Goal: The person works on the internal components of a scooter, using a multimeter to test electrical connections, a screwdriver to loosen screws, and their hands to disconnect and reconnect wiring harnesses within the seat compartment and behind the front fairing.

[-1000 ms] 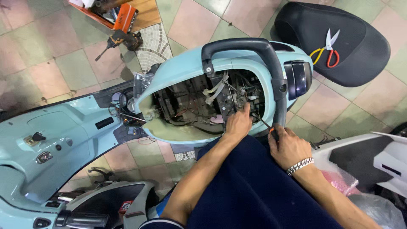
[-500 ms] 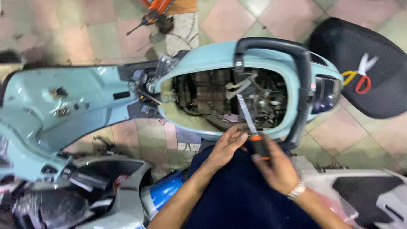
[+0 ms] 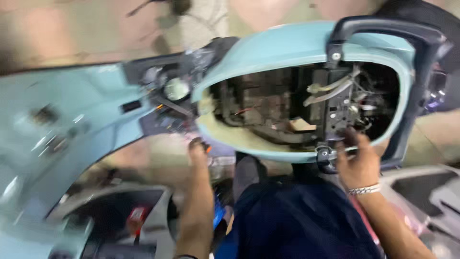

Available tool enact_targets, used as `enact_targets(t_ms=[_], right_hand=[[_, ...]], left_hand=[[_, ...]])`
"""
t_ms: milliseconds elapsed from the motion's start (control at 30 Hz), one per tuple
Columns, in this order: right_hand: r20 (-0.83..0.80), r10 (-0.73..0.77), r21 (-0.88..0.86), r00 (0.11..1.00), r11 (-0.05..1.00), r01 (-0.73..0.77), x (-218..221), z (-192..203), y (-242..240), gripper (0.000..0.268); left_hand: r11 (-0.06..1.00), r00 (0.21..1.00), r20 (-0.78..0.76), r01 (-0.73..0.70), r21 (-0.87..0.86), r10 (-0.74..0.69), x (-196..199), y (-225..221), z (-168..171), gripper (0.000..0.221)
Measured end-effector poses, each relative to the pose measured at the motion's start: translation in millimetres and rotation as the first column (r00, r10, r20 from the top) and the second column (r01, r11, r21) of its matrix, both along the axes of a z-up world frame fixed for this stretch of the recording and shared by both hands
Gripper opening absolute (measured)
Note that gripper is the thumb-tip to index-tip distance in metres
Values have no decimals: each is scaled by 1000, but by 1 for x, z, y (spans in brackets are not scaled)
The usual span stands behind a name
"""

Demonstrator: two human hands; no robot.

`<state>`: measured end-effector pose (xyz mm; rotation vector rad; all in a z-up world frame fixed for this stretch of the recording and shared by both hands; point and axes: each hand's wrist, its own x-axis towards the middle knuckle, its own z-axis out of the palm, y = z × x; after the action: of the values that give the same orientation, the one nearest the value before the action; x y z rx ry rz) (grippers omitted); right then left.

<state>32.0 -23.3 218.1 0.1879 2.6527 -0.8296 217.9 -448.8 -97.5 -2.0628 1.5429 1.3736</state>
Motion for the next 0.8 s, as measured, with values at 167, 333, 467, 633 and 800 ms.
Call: enact_targets(t_ms=[167, 333, 467, 633, 800], right_hand=[[7, -12, 359, 1000, 933, 9, 9, -43, 44, 51], [270, -400, 379, 876, 881, 285, -16, -50, 45, 36], [242, -395, 258, 886, 907, 333, -26, -53, 49, 54], [354, -498, -2, 792, 846, 533, -23, -63, 67, 40], [335, -484, -167, 808, 814, 557, -17, -63, 85, 37]], left_hand=[[970, 956, 164, 235, 68, -243, -23, -67, -119, 33], [929, 920, 141, 351, 113, -365, -66, -56, -181, 30], [925, 919, 110, 376, 47, -379, -66, -41, -174, 28], [908, 932, 40, 360, -215, -360, -90, -43, -106, 25], [770, 876, -296, 123, -626, -381, -130, 6, 109, 23]])
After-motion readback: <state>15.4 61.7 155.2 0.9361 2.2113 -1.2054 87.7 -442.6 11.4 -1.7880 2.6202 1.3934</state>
